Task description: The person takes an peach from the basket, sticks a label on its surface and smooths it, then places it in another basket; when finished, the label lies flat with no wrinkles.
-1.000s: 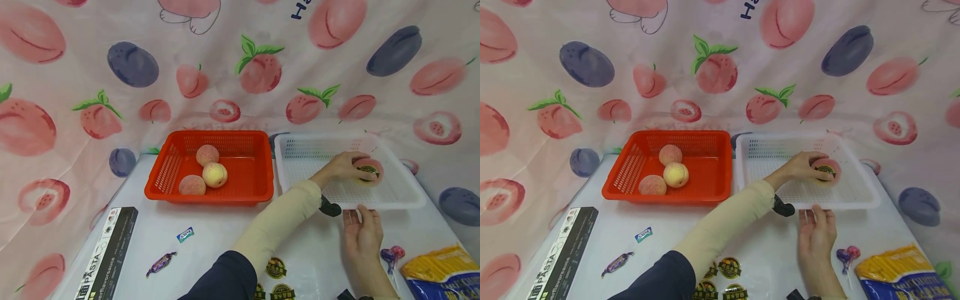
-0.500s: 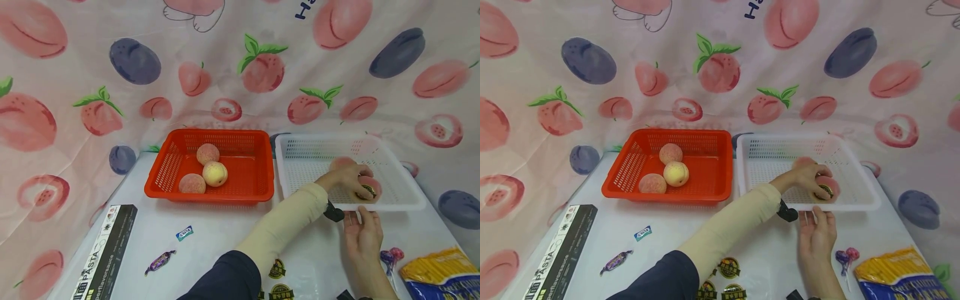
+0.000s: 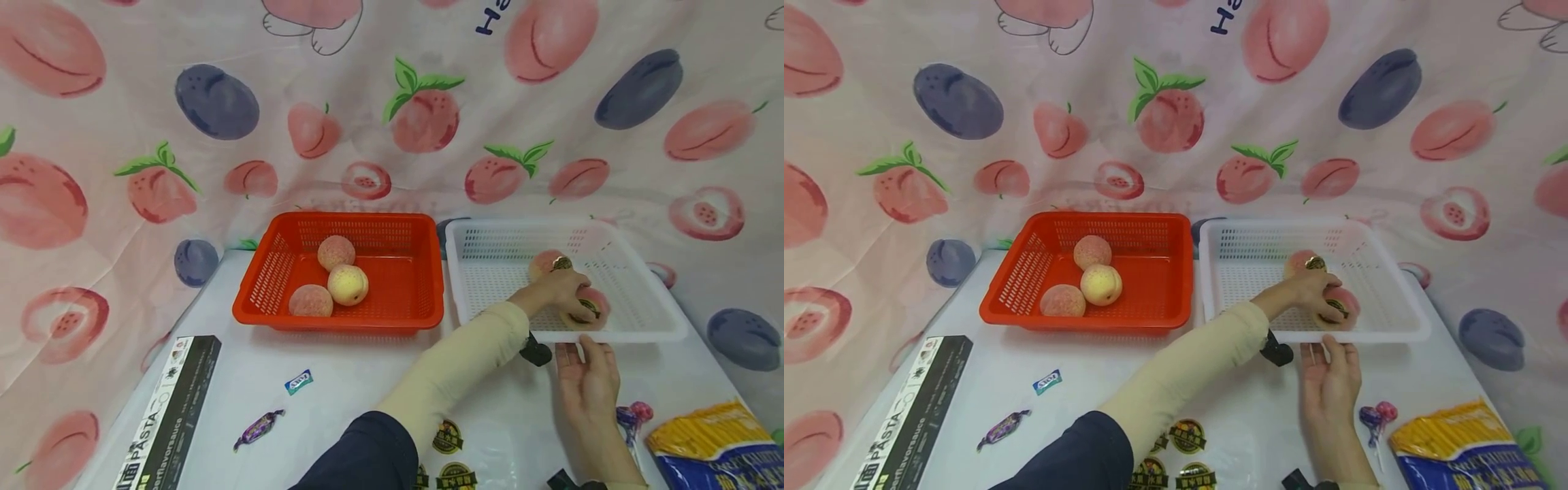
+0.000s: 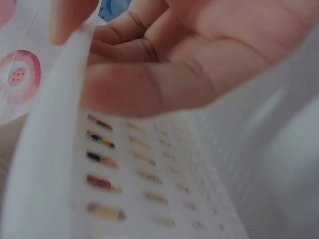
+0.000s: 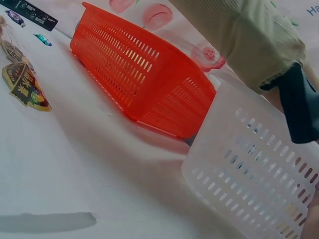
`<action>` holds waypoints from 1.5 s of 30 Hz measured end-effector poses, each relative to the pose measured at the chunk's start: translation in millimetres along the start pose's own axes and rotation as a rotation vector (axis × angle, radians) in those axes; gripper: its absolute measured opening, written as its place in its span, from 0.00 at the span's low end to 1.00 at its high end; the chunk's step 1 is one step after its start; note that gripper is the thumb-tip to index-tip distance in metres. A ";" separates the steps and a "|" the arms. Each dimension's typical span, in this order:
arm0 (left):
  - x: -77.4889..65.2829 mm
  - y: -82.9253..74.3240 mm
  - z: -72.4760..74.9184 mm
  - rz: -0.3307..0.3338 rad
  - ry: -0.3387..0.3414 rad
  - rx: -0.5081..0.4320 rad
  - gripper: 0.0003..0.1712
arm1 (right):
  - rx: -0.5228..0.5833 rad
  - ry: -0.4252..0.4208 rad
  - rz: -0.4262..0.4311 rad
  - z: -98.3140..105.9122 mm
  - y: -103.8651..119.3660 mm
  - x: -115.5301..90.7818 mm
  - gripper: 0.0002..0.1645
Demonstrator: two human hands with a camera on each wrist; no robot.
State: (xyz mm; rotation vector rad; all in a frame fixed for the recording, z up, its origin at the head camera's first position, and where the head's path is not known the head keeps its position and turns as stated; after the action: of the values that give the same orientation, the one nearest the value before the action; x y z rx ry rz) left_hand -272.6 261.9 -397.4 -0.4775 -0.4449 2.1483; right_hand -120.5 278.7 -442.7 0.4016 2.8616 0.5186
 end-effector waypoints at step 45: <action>-279.7 104.9 -85.7 0.004 -1.195 -2.033 0.12 | -0.086 0.068 0.341 -32.9 34.7 3.0 0.05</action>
State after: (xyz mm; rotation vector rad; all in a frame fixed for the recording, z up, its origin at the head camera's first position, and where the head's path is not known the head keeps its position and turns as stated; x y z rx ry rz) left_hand -148.1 -13.0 -471.9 -0.0494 -3.1558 0.9138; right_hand -123.5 300.7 -400.1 0.8798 2.8324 0.7228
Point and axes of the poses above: each hand's wrist, its own x-axis towards the middle knuckle, its own z-axis out of the back of the hand, y = z × x, the point moved 1 cm from there along x, towards the middle knuckle, and after that the axes turned 6 degrees about -z, right-handed, at the moved point
